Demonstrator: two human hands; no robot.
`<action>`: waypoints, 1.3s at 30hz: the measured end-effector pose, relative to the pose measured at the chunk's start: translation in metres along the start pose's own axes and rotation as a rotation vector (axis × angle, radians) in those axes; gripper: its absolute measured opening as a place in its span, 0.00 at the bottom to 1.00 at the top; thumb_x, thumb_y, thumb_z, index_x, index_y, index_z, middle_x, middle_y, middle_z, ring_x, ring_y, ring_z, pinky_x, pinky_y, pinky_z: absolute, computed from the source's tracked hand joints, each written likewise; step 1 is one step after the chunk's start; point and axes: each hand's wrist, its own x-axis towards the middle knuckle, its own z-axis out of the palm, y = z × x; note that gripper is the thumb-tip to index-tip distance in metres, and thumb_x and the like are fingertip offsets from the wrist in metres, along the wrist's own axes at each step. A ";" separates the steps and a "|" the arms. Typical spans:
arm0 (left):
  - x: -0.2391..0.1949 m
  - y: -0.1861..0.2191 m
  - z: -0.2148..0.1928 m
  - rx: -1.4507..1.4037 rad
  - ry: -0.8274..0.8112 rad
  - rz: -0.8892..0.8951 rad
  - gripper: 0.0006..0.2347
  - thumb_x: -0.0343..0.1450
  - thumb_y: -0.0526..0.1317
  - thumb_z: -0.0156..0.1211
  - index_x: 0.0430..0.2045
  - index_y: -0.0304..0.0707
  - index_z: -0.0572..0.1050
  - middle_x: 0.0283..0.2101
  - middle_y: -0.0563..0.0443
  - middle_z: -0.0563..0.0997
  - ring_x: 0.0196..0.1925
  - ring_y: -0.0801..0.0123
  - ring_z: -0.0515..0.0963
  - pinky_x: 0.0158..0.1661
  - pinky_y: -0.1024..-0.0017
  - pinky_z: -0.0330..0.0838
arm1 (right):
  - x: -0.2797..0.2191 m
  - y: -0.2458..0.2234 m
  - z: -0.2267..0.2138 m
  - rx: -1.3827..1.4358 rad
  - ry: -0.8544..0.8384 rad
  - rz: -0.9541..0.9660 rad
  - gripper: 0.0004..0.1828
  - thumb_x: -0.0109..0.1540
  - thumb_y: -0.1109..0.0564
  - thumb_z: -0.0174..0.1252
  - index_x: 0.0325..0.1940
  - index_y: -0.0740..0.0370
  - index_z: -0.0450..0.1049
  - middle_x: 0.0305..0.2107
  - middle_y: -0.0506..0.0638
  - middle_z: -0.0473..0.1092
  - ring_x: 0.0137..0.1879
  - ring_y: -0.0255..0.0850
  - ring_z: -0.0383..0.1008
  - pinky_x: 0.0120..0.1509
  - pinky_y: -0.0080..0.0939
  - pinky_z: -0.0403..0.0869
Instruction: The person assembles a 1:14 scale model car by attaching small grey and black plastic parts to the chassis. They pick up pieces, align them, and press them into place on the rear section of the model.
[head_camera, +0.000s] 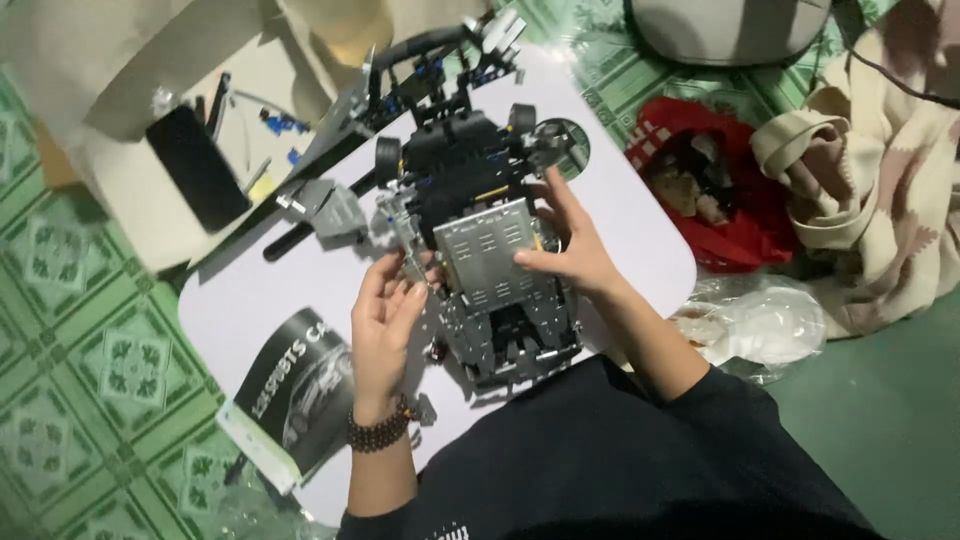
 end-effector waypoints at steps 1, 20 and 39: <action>0.005 -0.003 0.002 0.001 -0.010 -0.005 0.22 0.68 0.36 0.56 0.55 0.23 0.61 0.53 0.30 0.71 0.52 0.50 0.76 0.52 0.58 0.72 | 0.003 -0.009 0.002 -0.002 0.011 0.002 0.64 0.43 0.58 0.77 0.74 0.50 0.44 0.61 0.60 0.60 0.65 0.51 0.58 0.69 0.61 0.52; 0.040 -0.013 0.003 -0.028 0.143 -0.206 0.18 0.71 0.36 0.49 0.53 0.23 0.62 0.49 0.32 0.73 0.46 0.60 0.77 0.49 0.65 0.75 | 0.037 -0.066 0.023 -0.274 -0.099 0.376 0.58 0.53 0.49 0.69 0.75 0.57 0.37 0.56 0.76 0.56 0.64 0.70 0.58 0.69 0.64 0.55; 0.039 -0.012 0.001 -0.052 0.099 -0.226 0.18 0.69 0.32 0.48 0.55 0.25 0.62 0.50 0.38 0.75 0.45 0.63 0.78 0.49 0.70 0.74 | 0.074 -0.121 -0.001 -0.673 -0.156 0.048 0.38 0.61 0.50 0.58 0.67 0.72 0.52 0.28 0.58 0.72 0.29 0.43 0.74 0.30 0.36 0.74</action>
